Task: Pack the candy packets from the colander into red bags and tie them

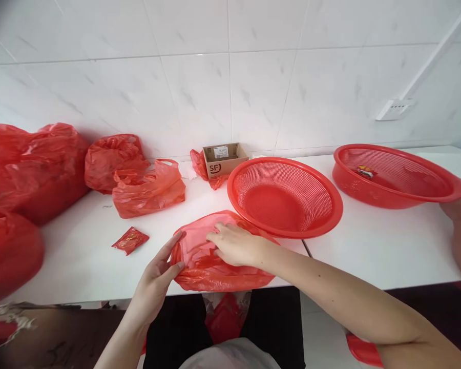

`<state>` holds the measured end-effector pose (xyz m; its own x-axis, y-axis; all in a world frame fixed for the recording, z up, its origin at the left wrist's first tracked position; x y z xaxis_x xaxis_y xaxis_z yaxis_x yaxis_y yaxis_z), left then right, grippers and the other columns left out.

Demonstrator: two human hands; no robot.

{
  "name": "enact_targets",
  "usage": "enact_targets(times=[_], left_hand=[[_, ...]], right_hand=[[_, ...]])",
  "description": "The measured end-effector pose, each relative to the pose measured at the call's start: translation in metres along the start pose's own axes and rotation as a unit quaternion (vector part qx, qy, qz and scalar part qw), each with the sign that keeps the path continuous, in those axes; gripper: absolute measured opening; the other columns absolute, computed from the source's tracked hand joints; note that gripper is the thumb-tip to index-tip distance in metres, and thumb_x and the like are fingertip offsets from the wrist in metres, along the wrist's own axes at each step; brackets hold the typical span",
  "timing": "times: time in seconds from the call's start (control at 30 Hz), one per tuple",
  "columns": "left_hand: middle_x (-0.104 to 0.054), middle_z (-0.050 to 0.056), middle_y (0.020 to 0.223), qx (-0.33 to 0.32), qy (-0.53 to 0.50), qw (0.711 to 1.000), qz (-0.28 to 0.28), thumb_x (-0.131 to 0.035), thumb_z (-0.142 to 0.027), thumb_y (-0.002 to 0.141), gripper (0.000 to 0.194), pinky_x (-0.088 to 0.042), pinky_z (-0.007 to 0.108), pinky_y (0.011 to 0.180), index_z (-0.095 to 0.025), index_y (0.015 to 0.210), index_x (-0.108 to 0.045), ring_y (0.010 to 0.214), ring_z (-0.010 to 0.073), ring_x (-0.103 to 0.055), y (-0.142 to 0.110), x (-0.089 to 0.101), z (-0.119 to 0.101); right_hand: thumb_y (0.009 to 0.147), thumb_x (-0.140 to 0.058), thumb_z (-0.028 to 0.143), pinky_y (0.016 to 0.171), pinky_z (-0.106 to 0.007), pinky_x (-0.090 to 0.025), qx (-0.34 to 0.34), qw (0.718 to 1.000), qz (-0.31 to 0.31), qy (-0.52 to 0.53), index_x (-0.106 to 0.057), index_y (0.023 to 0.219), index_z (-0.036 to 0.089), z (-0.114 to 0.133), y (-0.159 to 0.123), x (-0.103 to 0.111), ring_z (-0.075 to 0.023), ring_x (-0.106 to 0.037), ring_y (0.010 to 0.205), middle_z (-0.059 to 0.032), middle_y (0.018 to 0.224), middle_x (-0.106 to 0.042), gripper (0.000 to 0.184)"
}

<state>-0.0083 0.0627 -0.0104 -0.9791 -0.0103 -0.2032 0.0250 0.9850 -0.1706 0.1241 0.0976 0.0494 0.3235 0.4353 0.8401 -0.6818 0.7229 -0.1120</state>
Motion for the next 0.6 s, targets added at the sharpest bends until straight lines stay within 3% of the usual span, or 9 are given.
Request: enact_targets(times=[0.13, 0.2, 0.23, 0.27, 0.33, 0.4, 0.43, 0.53, 0.6], left_hand=[[-0.042, 0.006, 0.151, -0.007, 0.03, 0.999, -0.008, -0.065, -0.029, 0.079, 0.064, -0.048, 0.034, 0.098, -0.026, 0.141, -0.046, 0.136, 0.0304, -0.04, -0.004, 0.015, 0.001], [-0.039, 0.006, 0.153, -0.005, 0.035, 0.999, 0.0, -0.061, -0.027, 0.08, 0.064, -0.046, 0.036, 0.1, -0.026, 0.142, -0.043, 0.134, 0.0295, -0.043, -0.006, 0.019, 0.008], [-0.038, 0.006, 0.153, -0.007, 0.042, 0.999, 0.004, -0.059, -0.024, 0.08, 0.065, -0.043, 0.037, 0.104, -0.026, 0.143, -0.042, 0.134, 0.0286, -0.043, -0.006, 0.02, 0.013], [-0.037, 0.006, 0.154, -0.011, 0.051, 0.999, 0.002, -0.056, -0.02, 0.079, 0.067, -0.039, 0.037, 0.108, -0.025, 0.145, -0.04, 0.136, 0.0275, -0.04, -0.007, 0.022, 0.018], [-0.036, 0.007, 0.154, -0.021, 0.071, 0.997, -0.012, -0.052, -0.013, 0.075, 0.074, -0.028, 0.039, 0.115, -0.023, 0.147, -0.036, 0.141, 0.0255, -0.033, -0.008, 0.029, 0.031], [-0.034, 0.007, 0.155, -0.017, 0.085, 0.996, -0.02, -0.05, -0.009, 0.07, 0.08, -0.019, 0.04, 0.118, -0.021, 0.148, -0.034, 0.145, 0.0248, -0.025, -0.01, 0.035, 0.047], [-0.034, 0.007, 0.155, -0.011, 0.088, 0.996, -0.02, -0.05, -0.008, 0.068, 0.082, -0.017, 0.04, 0.119, -0.02, 0.148, -0.034, 0.146, 0.0248, -0.021, -0.011, 0.038, 0.056], [-0.034, 0.008, 0.155, 0.012, 0.078, 0.997, -0.006, -0.052, -0.009, 0.069, 0.08, -0.018, 0.038, 0.119, -0.018, 0.147, -0.034, 0.146, 0.025, -0.018, -0.016, 0.04, 0.075], [-0.039, 0.011, 0.151, 0.026, 0.045, 0.999, -0.003, -0.053, -0.016, 0.076, 0.076, -0.031, 0.039, 0.113, -0.019, 0.148, -0.03, 0.139, 0.0264, -0.035, -0.02, 0.041, 0.078]], right_hand=[[0.091, -0.049, 0.027, 0.081, -0.032, -0.047, 0.063, 0.995, -0.041, 0.066, -0.063, 0.102, 0.023, 0.032, 0.029, 0.027, -0.0179, -0.062, 0.093, -0.0047, 0.107, -0.066, 0.018], [0.092, -0.049, 0.03, 0.079, -0.029, -0.048, 0.09, 0.987, -0.08, 0.106, -0.061, 0.104, 0.021, 0.054, 0.058, 0.039, -0.0163, -0.063, 0.091, -0.0039, 0.105, -0.067, 0.02], [0.091, -0.049, 0.032, 0.079, -0.029, -0.048, 0.103, 0.985, -0.081, 0.111, -0.06, 0.108, 0.021, 0.066, 0.077, 0.035, -0.0168, -0.063, 0.093, -0.0044, 0.106, -0.067, 0.022], [0.091, -0.051, 0.033, 0.082, -0.031, -0.048, 0.106, 0.987, -0.069, 0.097, -0.059, 0.112, 0.02, 0.076, 0.098, 0.023, -0.0187, -0.062, 0.098, -0.0059, 0.11, -0.067, 0.026], [0.087, -0.057, 0.038, 0.091, -0.038, -0.045, 0.102, 0.994, 0.001, 0.043, -0.051, 0.13, 0.018, 0.091, 0.14, -0.022, -0.0259, -0.056, 0.113, -0.0129, 0.125, -0.059, 0.048], [0.079, -0.064, 0.053, 0.091, -0.048, -0.044, 0.076, 0.995, 0.066, -0.011, -0.036, 0.145, 0.026, 0.093, 0.174, -0.073, -0.0363, -0.05, 0.121, -0.0176, 0.142, -0.043, 0.076], [0.076, -0.066, 0.055, 0.091, -0.051, -0.043, 0.071, 0.994, 0.078, -0.035, -0.034, 0.145, 0.031, 0.093, 0.187, -0.093, -0.0398, -0.046, 0.123, -0.0167, 0.148, -0.034, 0.079], [0.079, -0.067, 0.041, 0.094, -0.053, -0.039, 0.097, 0.99, 0.058, -0.084, -0.049, 0.133, 0.032, 0.093, 0.207, -0.127, -0.0386, -0.045, 0.123, -0.0142, 0.145, -0.036, 0.058], [0.085, -0.059, 0.025, 0.092, -0.047, -0.04, 0.119, 0.989, 0.038, -0.083, -0.057, 0.122, 0.028, 0.091, 0.211, -0.13, -0.0333, -0.048, 0.117, -0.0129, 0.134, -0.047, 0.038]])
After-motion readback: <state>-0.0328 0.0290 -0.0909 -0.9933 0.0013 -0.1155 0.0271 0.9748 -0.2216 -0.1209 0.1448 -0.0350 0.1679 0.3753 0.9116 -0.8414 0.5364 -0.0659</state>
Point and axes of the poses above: each hand's wrist, its own y-axis towards the middle knuckle, its own x-axis out of the back of the hand, z = x × y, the point moved 10 cm from there along y, towards the middle knuckle
